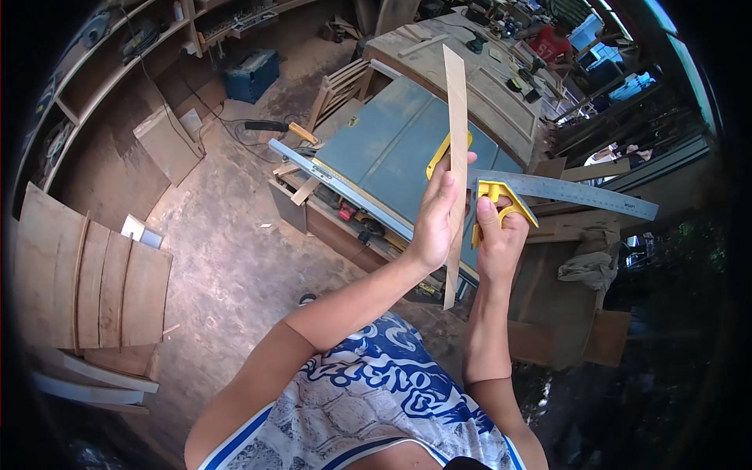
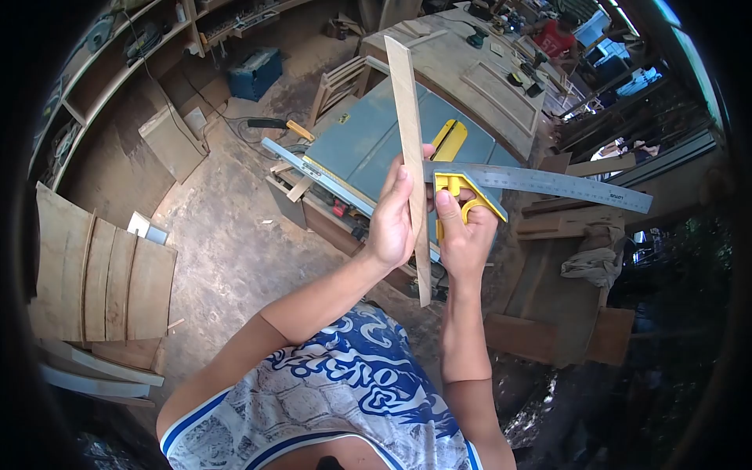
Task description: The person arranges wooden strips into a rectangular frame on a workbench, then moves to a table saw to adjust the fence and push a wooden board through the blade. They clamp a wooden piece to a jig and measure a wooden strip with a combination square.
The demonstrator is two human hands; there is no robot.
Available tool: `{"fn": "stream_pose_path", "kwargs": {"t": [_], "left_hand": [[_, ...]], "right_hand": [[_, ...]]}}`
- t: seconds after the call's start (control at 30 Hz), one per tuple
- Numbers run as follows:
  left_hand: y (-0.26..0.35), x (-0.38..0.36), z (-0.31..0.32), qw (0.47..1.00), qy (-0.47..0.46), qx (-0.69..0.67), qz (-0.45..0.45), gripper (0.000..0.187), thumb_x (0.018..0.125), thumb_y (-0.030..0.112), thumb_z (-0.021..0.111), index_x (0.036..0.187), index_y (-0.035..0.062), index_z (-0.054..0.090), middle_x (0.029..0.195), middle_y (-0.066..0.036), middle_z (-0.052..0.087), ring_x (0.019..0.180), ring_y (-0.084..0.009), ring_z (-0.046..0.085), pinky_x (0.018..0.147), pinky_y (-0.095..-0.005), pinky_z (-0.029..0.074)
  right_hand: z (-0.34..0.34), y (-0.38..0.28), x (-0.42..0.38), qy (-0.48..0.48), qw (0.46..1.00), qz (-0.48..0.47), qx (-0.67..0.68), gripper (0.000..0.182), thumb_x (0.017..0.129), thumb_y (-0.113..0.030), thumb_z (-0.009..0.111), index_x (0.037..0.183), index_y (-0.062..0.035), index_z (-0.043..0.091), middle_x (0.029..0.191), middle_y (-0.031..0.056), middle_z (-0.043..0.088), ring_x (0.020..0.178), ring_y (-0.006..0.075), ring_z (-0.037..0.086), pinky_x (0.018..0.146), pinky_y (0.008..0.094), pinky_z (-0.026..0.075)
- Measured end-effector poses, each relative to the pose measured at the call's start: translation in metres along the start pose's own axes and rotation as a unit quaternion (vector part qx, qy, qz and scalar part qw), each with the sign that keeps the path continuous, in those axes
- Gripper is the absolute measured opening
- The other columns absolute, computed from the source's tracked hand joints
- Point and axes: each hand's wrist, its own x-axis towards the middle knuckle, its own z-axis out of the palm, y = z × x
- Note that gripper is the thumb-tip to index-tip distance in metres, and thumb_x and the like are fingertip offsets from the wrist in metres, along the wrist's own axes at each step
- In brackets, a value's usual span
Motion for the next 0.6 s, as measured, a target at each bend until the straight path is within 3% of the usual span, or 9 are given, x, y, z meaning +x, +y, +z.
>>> {"fn": "stream_pose_path", "kwargs": {"t": [0.17,0.23,0.47,0.6], "left_hand": [[0.001,0.000,0.006,1.000,-0.008,-0.025,0.005,0.047,0.112,0.033,0.027,0.148,0.0039,0.035,0.142,-0.012,0.044,0.128,-0.0197,0.051,0.110,-0.0360,0.040],[0.001,0.000,0.005,1.000,-0.006,-0.016,0.009,0.047,0.112,0.033,0.026,0.148,0.0035,0.036,0.142,-0.012,0.044,0.127,-0.0196,0.051,0.110,-0.0358,0.040],[-0.003,-0.003,0.006,0.996,-0.006,0.057,0.070,0.047,0.111,0.034,0.025,0.143,0.0020,0.038,0.135,-0.015,0.048,0.123,-0.0215,0.053,0.108,-0.0362,0.041],[-0.001,-0.002,0.004,0.998,-0.022,0.009,0.062,0.045,0.111,0.036,0.024,0.138,0.0026,0.039,0.133,-0.016,0.049,0.120,-0.0232,0.055,0.107,-0.0382,0.043]], "right_hand": [[0.001,0.001,-0.001,-0.013,1.000,0.005,-0.016,0.016,0.098,-0.016,0.069,0.097,-0.0006,0.067,0.086,-0.0009,0.063,0.076,0.0056,0.052,0.068,0.0227,0.041],[-0.003,0.006,-0.002,-0.017,1.000,0.018,-0.012,0.017,0.097,-0.013,0.070,0.104,0.0028,0.069,0.095,0.0037,0.069,0.085,0.0092,0.060,0.077,0.0250,0.048],[0.000,0.011,-0.010,-0.006,1.000,-0.017,-0.012,0.020,0.097,-0.012,0.069,0.108,0.0047,0.069,0.100,0.0064,0.070,0.089,0.0115,0.062,0.081,0.0267,0.049],[-0.001,0.011,-0.006,-0.047,0.999,0.002,0.022,0.022,0.096,-0.010,0.068,0.112,0.0050,0.068,0.105,0.0080,0.070,0.094,0.0124,0.062,0.084,0.0273,0.049]]}}
